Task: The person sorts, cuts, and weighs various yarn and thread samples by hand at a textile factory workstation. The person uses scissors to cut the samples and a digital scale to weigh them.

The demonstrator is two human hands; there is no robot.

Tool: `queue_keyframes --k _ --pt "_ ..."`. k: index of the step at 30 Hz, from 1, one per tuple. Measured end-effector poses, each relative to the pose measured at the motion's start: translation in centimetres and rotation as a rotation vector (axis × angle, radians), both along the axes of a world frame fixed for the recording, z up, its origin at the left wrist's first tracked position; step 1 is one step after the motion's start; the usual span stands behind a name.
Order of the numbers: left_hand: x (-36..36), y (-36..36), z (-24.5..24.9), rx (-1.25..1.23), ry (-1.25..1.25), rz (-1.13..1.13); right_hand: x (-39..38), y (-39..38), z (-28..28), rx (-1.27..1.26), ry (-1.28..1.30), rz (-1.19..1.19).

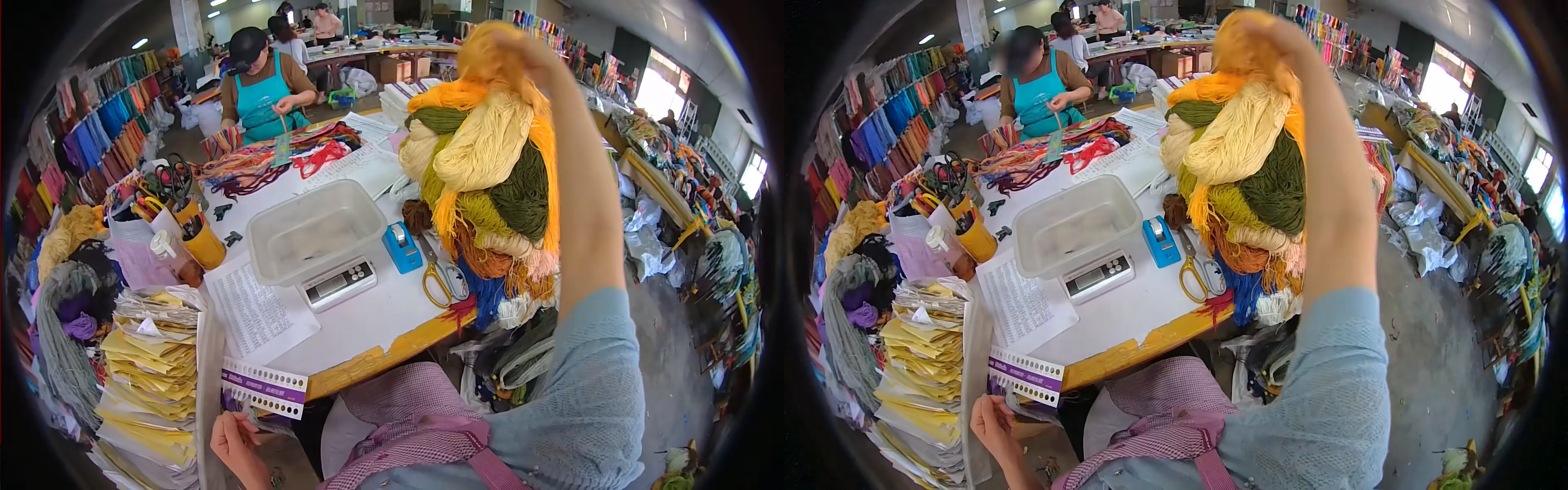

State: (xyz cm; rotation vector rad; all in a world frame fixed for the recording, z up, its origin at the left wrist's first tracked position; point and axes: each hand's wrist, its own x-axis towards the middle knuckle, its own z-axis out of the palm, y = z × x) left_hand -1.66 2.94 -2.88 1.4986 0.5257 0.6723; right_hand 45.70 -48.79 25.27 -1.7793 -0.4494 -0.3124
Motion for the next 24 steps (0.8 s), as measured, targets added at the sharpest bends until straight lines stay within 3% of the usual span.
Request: queue_keyframes --k 1,3,4,6,7,9,15,16,19,24 --pt "0.0 0.0 0.0 -0.021 0.004 -0.001 -2.5 -1.0 1.6 0.195 -0.026 0.138" --pt "0.2 -0.1 0.6 -0.028 0.003 -0.030 -7.2 -2.7 4.5 0.307 -0.221 -0.004" --pt "0.3 -0.3 0.8 -0.032 0.001 -0.059 -7.9 -2.4 5.6 0.452 -0.130 0.774" --pt "0.9 0.1 0.8 0.011 -0.020 -0.094 -14.3 -0.9 7.7 0.555 -0.141 0.964" --pt "1.4 0.0 1.4 0.024 -0.030 -0.124 -20.0 -0.1 8.5 0.515 -0.254 0.371" --pt "2.3 -0.3 3.1 0.063 -0.049 -0.221 -22.5 -2.5 10.2 0.581 -0.225 0.473" --pt "4.1 -7.2 9.0 0.228 -0.223 -0.586 -30.0 3.3 7.7 0.562 -0.195 0.744" --pt "4.1 -8.6 9.8 0.253 -0.300 -0.745 -30.5 4.6 6.8 0.549 -0.170 0.792" --pt "3.7 -12.6 10.6 0.106 -0.443 -1.131 -31.7 8.3 3.7 0.518 -0.075 0.952" --pt "3.1 -15.8 8.9 0.199 -0.533 -1.443 -32.4 13.6 -3.0 0.504 0.097 1.193"
